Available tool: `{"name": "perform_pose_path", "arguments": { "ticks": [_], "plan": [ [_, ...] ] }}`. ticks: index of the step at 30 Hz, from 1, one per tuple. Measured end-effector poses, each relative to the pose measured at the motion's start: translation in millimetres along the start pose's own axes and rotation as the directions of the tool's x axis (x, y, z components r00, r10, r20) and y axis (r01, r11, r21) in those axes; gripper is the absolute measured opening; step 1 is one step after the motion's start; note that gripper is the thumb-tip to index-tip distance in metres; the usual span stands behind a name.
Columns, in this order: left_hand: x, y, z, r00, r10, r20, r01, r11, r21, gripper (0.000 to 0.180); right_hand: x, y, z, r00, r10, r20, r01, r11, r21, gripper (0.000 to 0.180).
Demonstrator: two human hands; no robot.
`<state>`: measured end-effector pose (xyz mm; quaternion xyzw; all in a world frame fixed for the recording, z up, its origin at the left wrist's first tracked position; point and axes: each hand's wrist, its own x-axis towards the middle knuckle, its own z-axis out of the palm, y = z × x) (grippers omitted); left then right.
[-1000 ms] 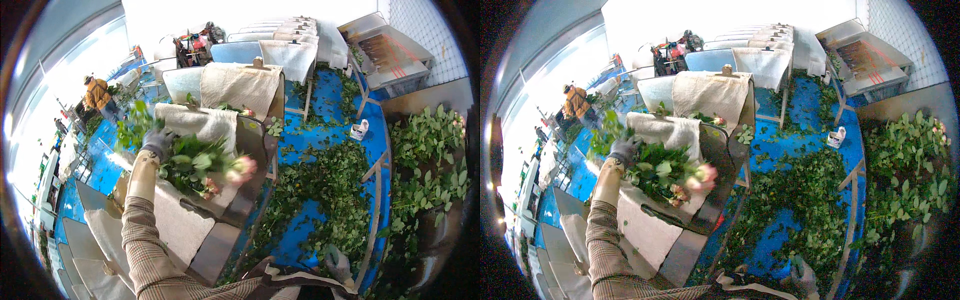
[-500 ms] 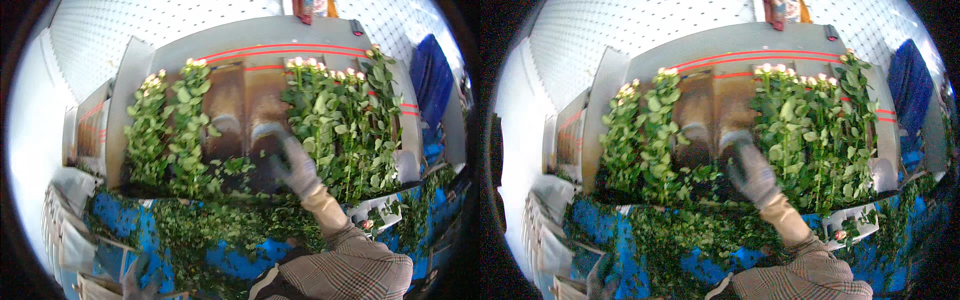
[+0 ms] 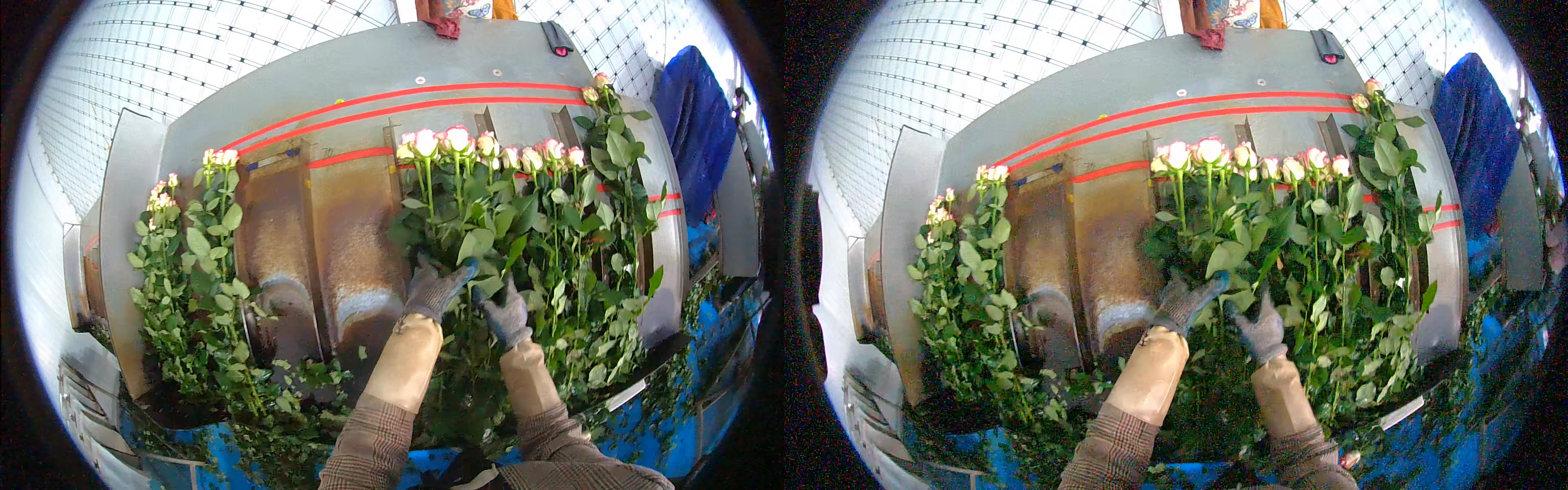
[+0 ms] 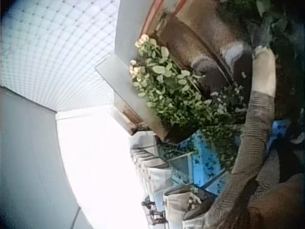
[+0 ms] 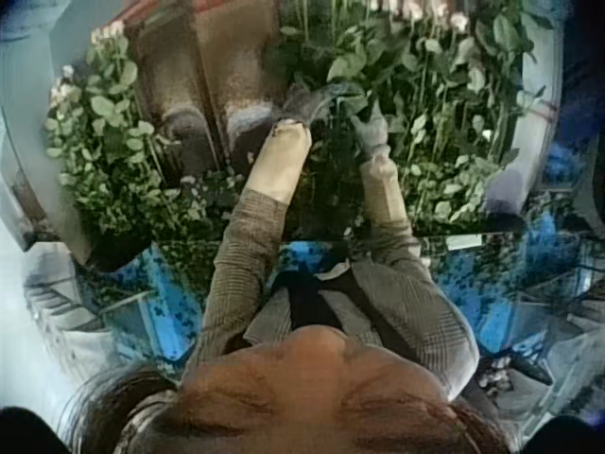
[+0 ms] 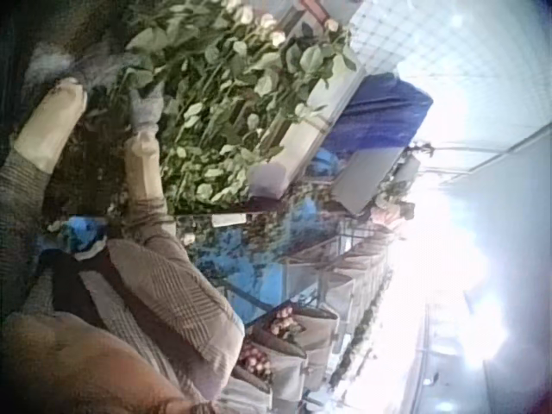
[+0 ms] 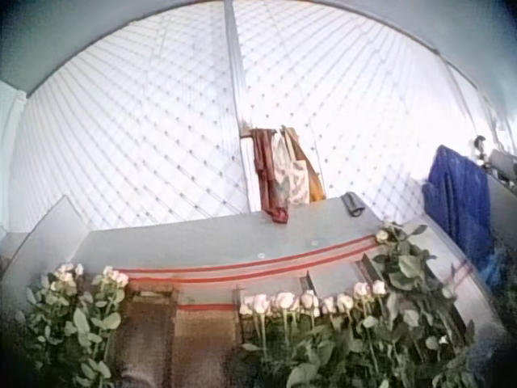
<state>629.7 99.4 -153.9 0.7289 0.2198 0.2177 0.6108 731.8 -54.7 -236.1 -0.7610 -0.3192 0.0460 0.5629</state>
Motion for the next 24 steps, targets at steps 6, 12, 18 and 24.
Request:
{"name": "perform_pose_path", "arguments": {
  "ticks": [6,12,18,24],
  "plan": [
    [22,10,-11,1.0,0.011,-0.001,-0.011,0.998,0.068,0.068,19,-27,49,0.953,-0.169,0.252,0.103,0.961,0.256,0.056],
    [-51,44,-116,0.98,-0.068,-0.184,0.016,0.962,-0.274,0.048,-27,-177,47,0.782,-0.568,0.258,0.545,0.823,0.159,0.074],
    [-240,155,-226,0.873,0.301,-0.385,0.034,0.748,0.663,0.044,-85,-248,100,0.232,-0.649,0.725,-0.286,0.667,0.688,0.051],
    [-511,271,-220,0.417,0.745,-0.522,0.729,0.069,0.681,0.053,-223,-213,145,0.09,-0.461,0.883,-0.531,0.728,0.434,0.054]
  ]
}}
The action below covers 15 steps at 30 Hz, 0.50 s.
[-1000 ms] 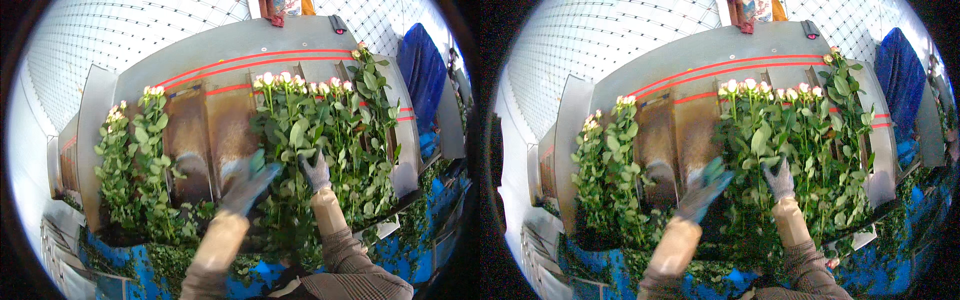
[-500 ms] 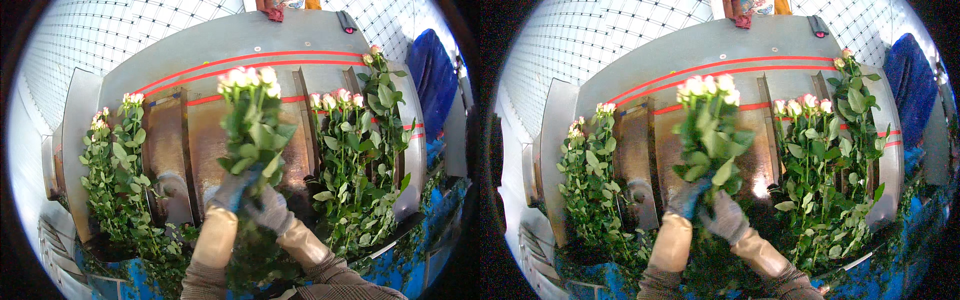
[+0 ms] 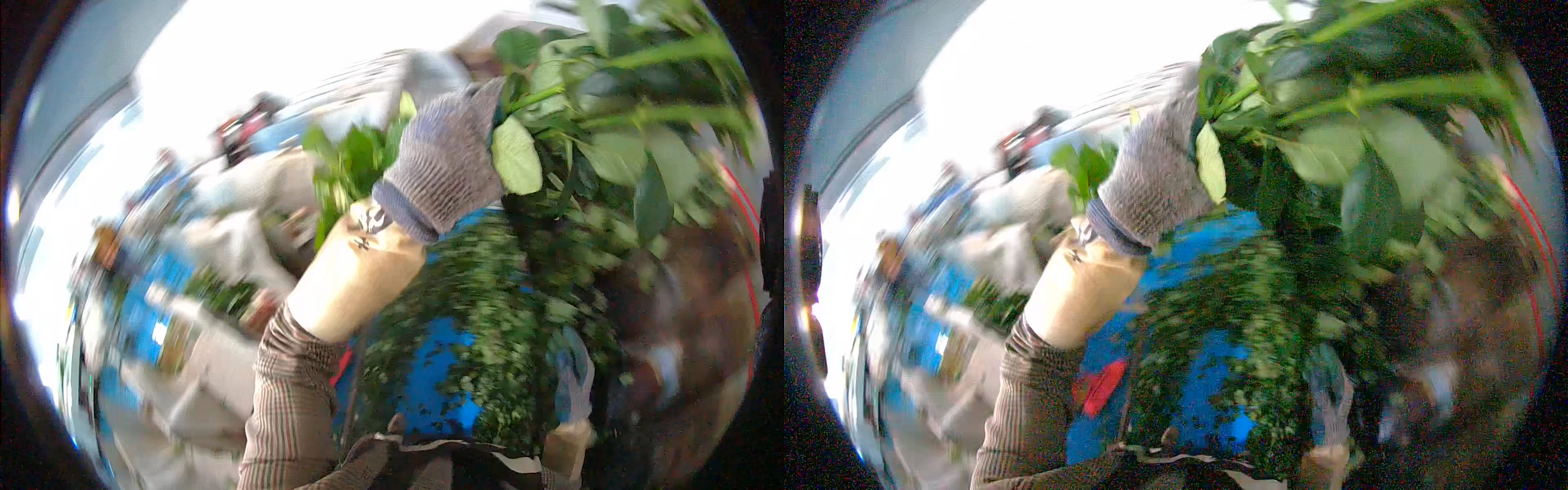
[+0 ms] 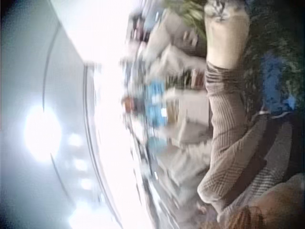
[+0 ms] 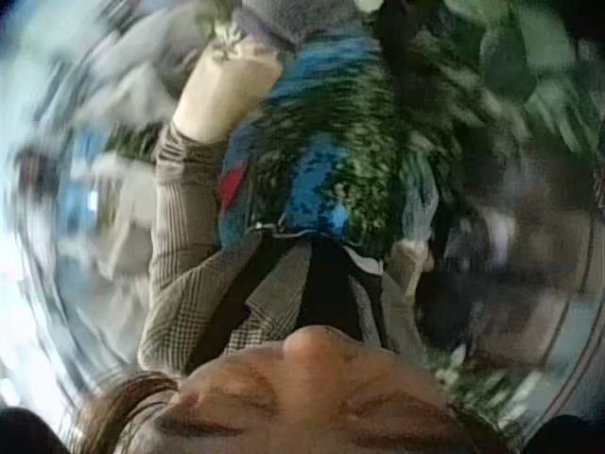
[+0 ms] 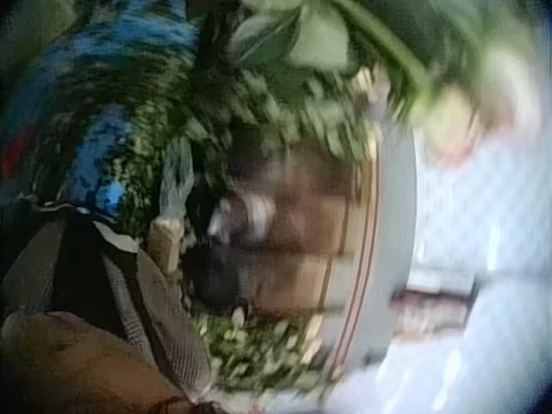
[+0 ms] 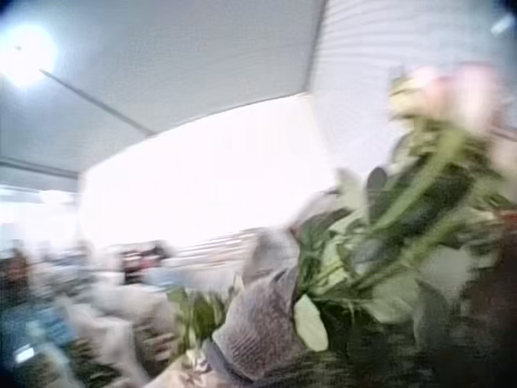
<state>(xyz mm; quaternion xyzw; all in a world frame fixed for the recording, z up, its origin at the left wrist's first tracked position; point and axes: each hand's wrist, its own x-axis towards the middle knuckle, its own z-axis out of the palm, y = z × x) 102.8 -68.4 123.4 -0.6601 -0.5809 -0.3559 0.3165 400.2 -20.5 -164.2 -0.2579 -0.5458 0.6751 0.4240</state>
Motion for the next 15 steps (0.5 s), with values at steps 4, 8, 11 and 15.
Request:
{"name": "perform_pose_path", "arguments": {
  "ticks": [4,8,11,15],
  "plan": [
    [-107,-51,-193,0.999,0.049,0.01,-0.045,0.801,0.597,0.049,-16,143,46,0.904,0.201,0.378,0.02,0.862,-0.506,0.049],
    [-226,-61,-330,0.897,-0.35,0.272,-0.101,0.435,0.895,0.047,-25,161,138,0.711,0.412,0.57,-0.021,0.823,-0.568,0.044],
    [-317,-64,-417,0.771,-0.552,0.318,-0.08,0.411,0.908,0.046,-18,159,201,0.595,0.465,0.656,0.204,0.702,-0.682,0.051],
    [-428,-94,-501,0.516,-0.704,0.489,-0.108,0.513,0.852,0.051,-4,193,235,0.595,0.501,0.629,0.306,0.583,-0.753,0.053]
  ]
}}
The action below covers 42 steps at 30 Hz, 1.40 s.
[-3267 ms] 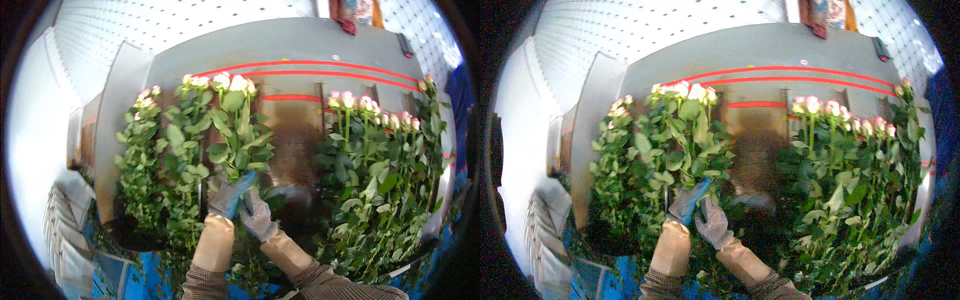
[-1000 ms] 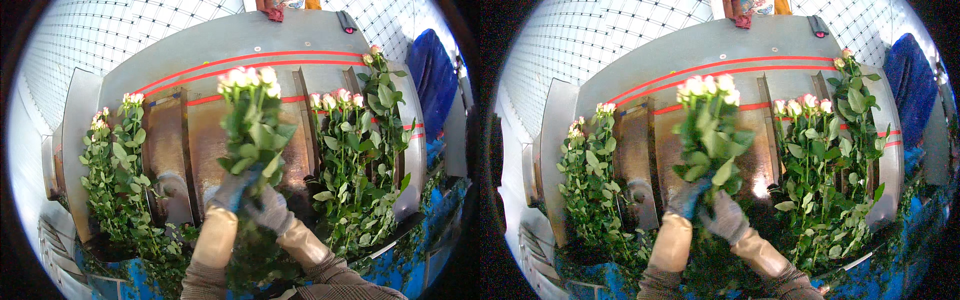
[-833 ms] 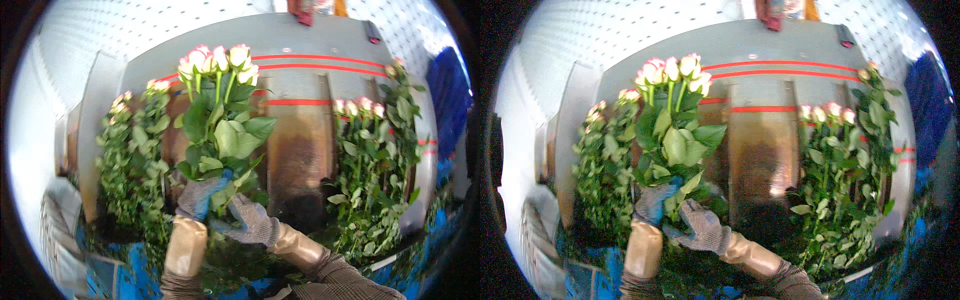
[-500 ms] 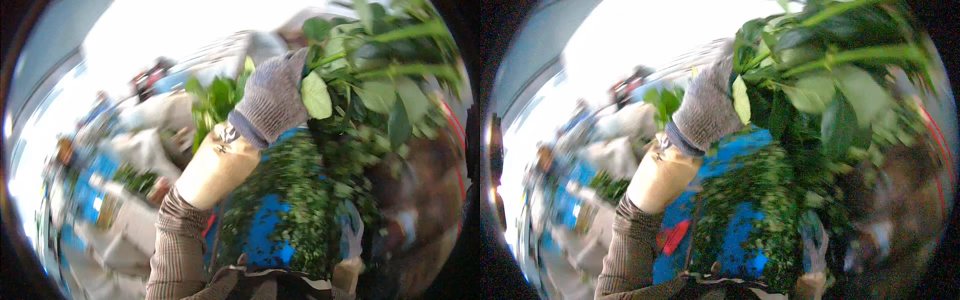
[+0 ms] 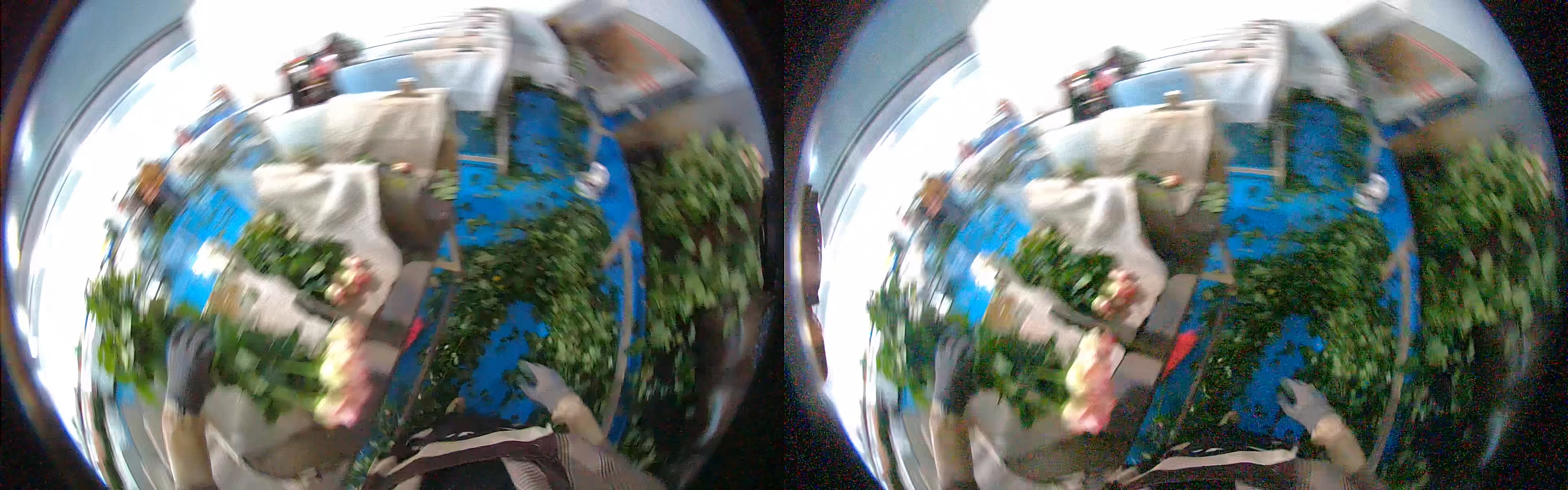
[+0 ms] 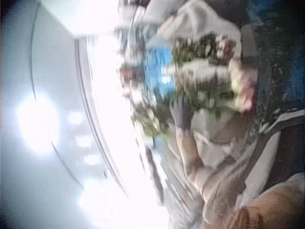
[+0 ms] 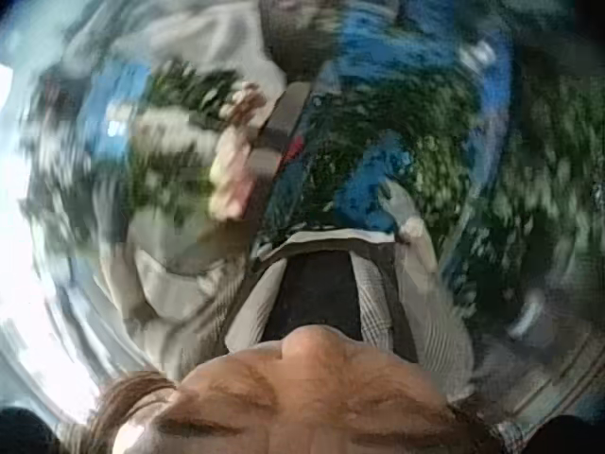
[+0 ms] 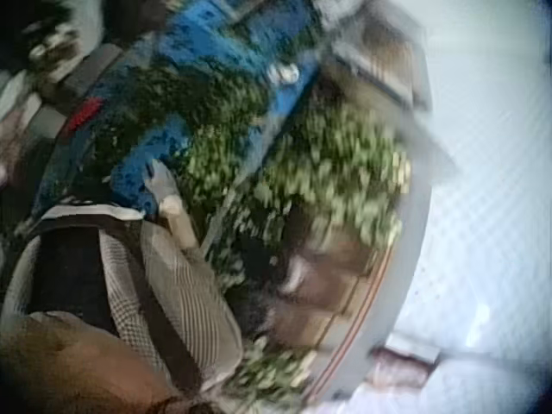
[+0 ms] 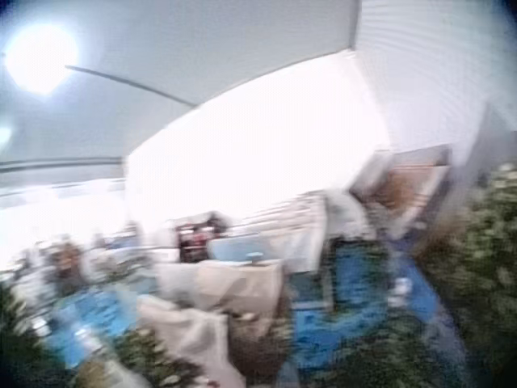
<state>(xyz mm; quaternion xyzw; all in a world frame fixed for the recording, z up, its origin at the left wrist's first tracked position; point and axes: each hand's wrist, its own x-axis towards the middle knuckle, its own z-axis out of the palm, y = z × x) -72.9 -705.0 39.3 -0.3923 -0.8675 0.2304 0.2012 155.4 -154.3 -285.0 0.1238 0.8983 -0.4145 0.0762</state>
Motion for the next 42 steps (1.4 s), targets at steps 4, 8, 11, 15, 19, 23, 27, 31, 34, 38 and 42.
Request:
{"name": "perform_pose_path", "arguments": {
  "ticks": [4,8,11,15,19,23,27,31,34,38,42],
  "plan": [
    [27,-25,80,0.996,-0.043,0.084,0.047,0.998,-0.048,0.049,41,-33,3,0.996,-0.03,0.078,0.04,0.992,-0.124,0.05],
    [159,44,42,0.99,-0.115,0.076,0.129,0.967,-0.22,0.049,48,10,15,0.999,-0.033,-0.017,0.027,0.96,-0.279,0.049],
    [249,80,15,0.998,-0.066,-0.006,0.06,0.939,-0.339,0.05,50,45,17,0.99,0.143,0.023,-0.133,0.964,-0.232,0.054],
    [357,140,-31,0.992,0.021,-0.126,-0.076,0.889,-0.451,0.05,61,86,-17,0.989,0.145,0.035,-0.14,0.984,-0.106,0.061],
    [468,212,-85,0.956,0.104,-0.273,-0.238,0.818,-0.523,0.051,86,78,-189,0.969,0.23,-0.093,-0.236,0.969,-0.068,0.056],
    [596,308,-142,0.885,0.278,-0.375,-0.456,0.686,-0.568,0.052,110,141,-359,0.565,0.197,-0.801,-0.139,0.98,0.144,0.049],
    [767,480,-152,0.705,0.524,-0.477,-0.669,0.268,-0.693,0.068,115,283,-504,-0.063,0.457,-0.887,-0.172,0.871,0.461,0.062],
    [898,638,-123,0.725,0.476,-0.498,-0.555,-0.025,-0.832,0.078,137,393,-579,-0.269,0.597,-0.756,-0.12,0.758,0.641,0.091],
    [963,728,-86,0.759,0.439,-0.48,-0.582,0.127,-0.803,0.088,158,391,-610,-0.087,0.745,-0.661,-0.045,0.66,0.75,0.099],
    [1019,837,-66,0.542,0.708,-0.452,-0.414,-0.243,-0.878,0.1,156,410,-601,-0.233,0.603,-0.763,0.233,0.797,0.558,0.061],
    [1059,926,9,0.591,0.576,-0.565,-0.616,-0.129,-0.777,0.086,188,414,-623,-0.051,0.594,-0.803,0.507,0.708,0.492,0.06]
  ]
}}
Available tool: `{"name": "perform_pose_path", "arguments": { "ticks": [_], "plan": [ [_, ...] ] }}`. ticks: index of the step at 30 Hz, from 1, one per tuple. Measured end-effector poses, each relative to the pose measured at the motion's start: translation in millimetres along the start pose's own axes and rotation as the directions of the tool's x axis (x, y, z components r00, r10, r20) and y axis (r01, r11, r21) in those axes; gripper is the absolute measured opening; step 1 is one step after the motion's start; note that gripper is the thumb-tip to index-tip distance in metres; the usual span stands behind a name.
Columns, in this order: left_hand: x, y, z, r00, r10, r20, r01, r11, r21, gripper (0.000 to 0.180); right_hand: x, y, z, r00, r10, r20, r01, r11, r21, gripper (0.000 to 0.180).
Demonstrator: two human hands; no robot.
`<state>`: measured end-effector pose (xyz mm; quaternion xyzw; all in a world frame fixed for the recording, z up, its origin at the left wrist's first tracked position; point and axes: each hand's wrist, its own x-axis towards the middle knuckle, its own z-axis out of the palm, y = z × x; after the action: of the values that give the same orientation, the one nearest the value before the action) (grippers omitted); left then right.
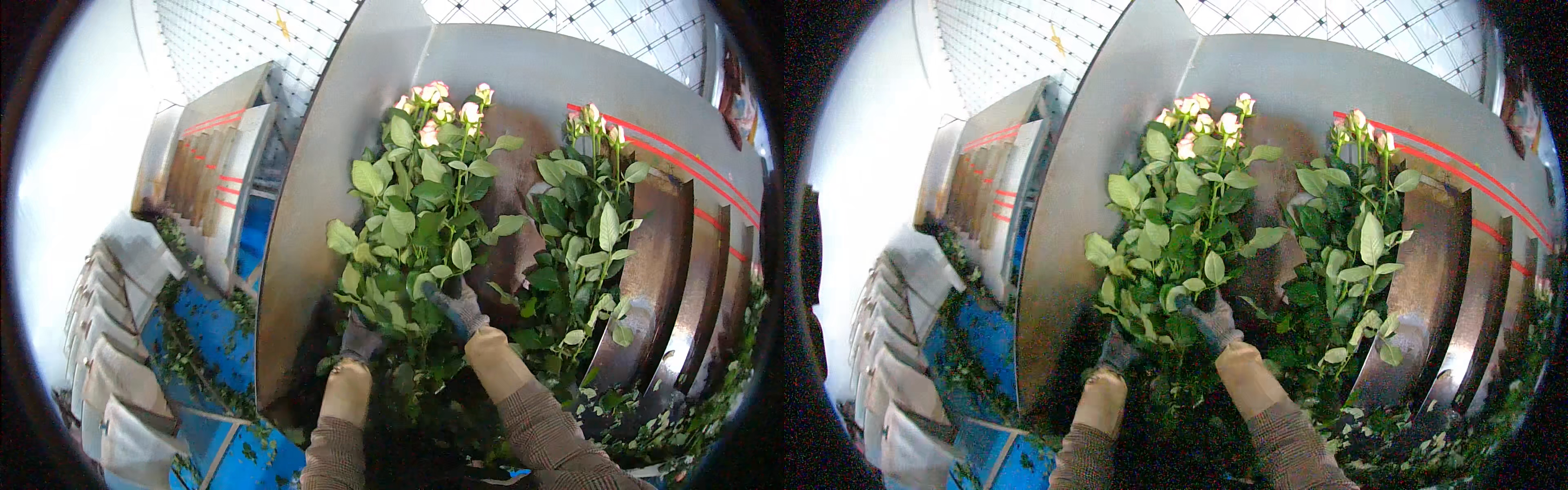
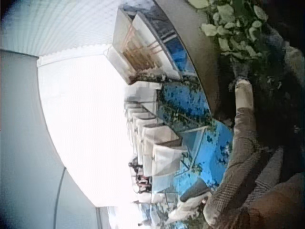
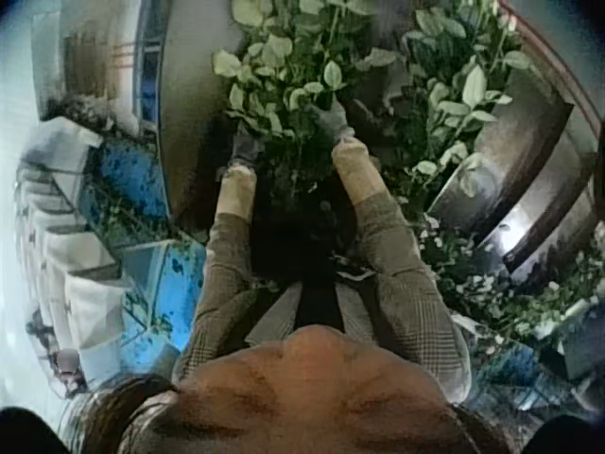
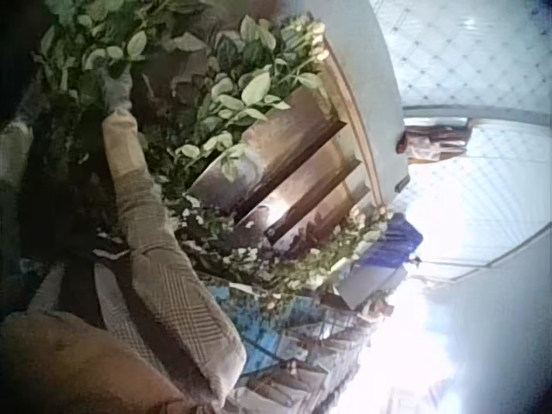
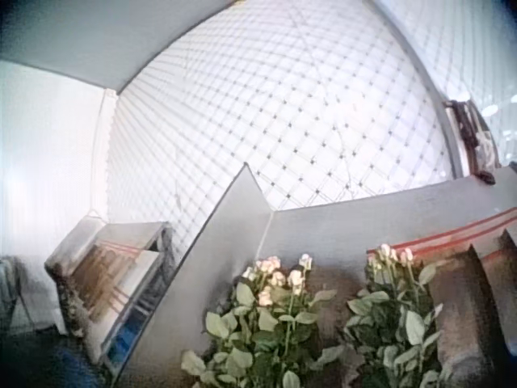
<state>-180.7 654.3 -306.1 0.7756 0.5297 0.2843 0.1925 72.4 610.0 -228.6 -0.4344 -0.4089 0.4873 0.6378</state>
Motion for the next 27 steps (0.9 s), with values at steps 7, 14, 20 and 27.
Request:
{"name": "perform_pose_path", "arguments": {
  "ticks": [7,14,20,27],
  "plan": [
    [26,-26,28,0.991,0.031,0.129,0.061,0.759,-0.649,0.052,44,33,57,0.989,-0.137,-0.059,0.148,0.957,0.25,0.054],
    [27,-43,-19,0.983,0.004,0.184,0.124,0.722,-0.68,0.072,49,-38,31,0.963,-0.244,-0.111,0.258,0.958,0.126,0.042],
    [8,95,-44,0.87,-0.334,0.364,0.318,0.942,0.103,0.097,17,-75,-106,0.766,-0.534,-0.357,0.348,0.813,-0.468,0.04],
    [-92,235,-77,0.923,0.298,0.243,-0.208,0.918,-0.337,0.082,-63,-83,-40,0.854,-0.408,-0.323,0.495,0.829,0.262,0.045]
  ]
}}
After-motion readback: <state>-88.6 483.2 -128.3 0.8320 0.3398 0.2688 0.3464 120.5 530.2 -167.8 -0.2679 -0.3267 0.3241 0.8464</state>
